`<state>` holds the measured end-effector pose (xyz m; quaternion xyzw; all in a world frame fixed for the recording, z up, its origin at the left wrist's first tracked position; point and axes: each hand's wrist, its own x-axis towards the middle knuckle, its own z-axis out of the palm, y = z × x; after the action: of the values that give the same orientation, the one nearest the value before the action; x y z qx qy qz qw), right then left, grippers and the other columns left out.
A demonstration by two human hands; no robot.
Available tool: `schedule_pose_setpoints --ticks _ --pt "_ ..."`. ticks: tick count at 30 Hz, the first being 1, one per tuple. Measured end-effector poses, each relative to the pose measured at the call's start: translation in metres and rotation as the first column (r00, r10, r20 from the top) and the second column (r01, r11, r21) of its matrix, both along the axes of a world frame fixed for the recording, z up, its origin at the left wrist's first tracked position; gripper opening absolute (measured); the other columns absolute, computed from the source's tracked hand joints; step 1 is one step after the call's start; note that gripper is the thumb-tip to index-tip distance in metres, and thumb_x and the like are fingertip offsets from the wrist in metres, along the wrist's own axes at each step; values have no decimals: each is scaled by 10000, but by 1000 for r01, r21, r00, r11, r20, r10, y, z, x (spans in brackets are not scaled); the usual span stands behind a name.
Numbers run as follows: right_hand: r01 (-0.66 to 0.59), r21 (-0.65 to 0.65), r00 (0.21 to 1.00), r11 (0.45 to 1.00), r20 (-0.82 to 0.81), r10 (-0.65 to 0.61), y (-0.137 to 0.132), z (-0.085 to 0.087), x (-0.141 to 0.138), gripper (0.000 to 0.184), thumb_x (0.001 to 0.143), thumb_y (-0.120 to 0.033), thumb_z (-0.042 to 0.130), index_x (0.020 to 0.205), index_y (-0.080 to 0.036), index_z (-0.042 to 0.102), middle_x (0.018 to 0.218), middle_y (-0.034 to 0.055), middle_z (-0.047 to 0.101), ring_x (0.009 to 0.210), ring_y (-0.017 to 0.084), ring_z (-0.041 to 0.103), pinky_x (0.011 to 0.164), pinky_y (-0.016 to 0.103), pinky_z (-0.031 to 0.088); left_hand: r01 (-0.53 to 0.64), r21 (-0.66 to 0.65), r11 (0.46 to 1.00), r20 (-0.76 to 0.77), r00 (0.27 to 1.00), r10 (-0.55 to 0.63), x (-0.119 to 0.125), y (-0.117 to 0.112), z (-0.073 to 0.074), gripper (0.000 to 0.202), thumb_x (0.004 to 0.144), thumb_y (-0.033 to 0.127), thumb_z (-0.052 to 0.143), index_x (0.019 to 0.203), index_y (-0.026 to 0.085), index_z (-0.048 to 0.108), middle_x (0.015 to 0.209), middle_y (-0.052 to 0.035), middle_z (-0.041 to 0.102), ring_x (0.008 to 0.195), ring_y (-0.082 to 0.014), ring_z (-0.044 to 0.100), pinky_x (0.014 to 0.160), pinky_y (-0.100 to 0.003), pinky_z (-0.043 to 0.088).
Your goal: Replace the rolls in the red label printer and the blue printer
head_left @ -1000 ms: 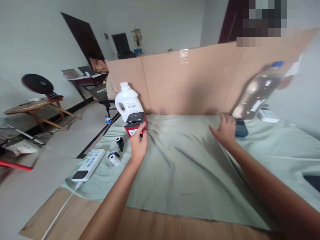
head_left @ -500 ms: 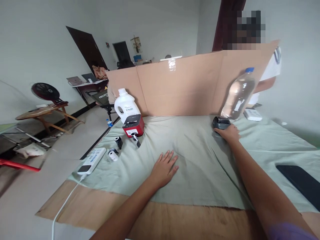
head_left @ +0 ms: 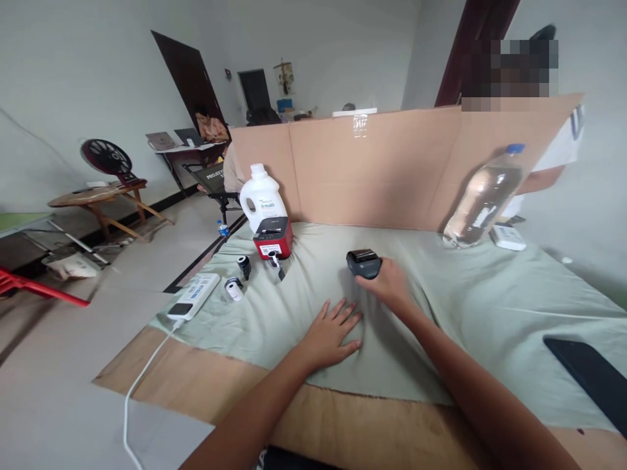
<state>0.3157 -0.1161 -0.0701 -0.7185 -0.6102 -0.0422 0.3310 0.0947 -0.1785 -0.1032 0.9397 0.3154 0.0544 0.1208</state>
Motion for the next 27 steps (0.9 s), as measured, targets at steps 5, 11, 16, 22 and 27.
schedule_pose_setpoints --ticks 5,11,16,22,27 --pt "-19 -6 999 1000 41 19 -14 -11 -26 696 675 -586 711 1125 -73 573 1029 216 648 1021 377 605 884 462 480 -14 -26 1000 24 1000 14 0 1 -1 698 976 656 309 1569 289 293 1668 -32 224 1549 -290 155 1244 -597 90" --pt "-38 40 999 998 -23 39 -23 -38 -24 770 735 -651 658 1229 -83 499 1101 229 624 1059 385 582 945 509 464 -29 -54 998 92 995 34 -1 1 1 686 964 648 366 1552 295 335 1626 -51 338 1542 -265 190 1253 -569 84" --pt "-12 25 999 1000 42 11 -27 -43 -28 804 769 -676 624 1281 -77 462 1098 222 603 1061 391 559 932 523 461 -50 -44 998 141 988 55 1 0 2 666 947 610 452 1526 287 387 1577 -63 423 1527 -265 231 1253 -565 111" --pt "23 -28 994 999 107 -20 -29 -41 -33 942 766 -683 635 1374 3 421 1066 220 580 1022 373 543 914 483 464 -54 -16 998 136 989 55 -1 0 -1 629 955 580 458 1500 268 426 1586 -74 407 1522 -260 246 1251 -562 133" --pt "49 -44 991 998 125 -43 -30 -40 -37 1001 756 -716 629 1394 29 429 1053 216 580 1000 363 550 913 462 459 -37 -35 999 135 990 41 -3 1 -4 604 965 547 453 1491 250 440 1597 -73 392 1520 -273 253 1245 -577 145"
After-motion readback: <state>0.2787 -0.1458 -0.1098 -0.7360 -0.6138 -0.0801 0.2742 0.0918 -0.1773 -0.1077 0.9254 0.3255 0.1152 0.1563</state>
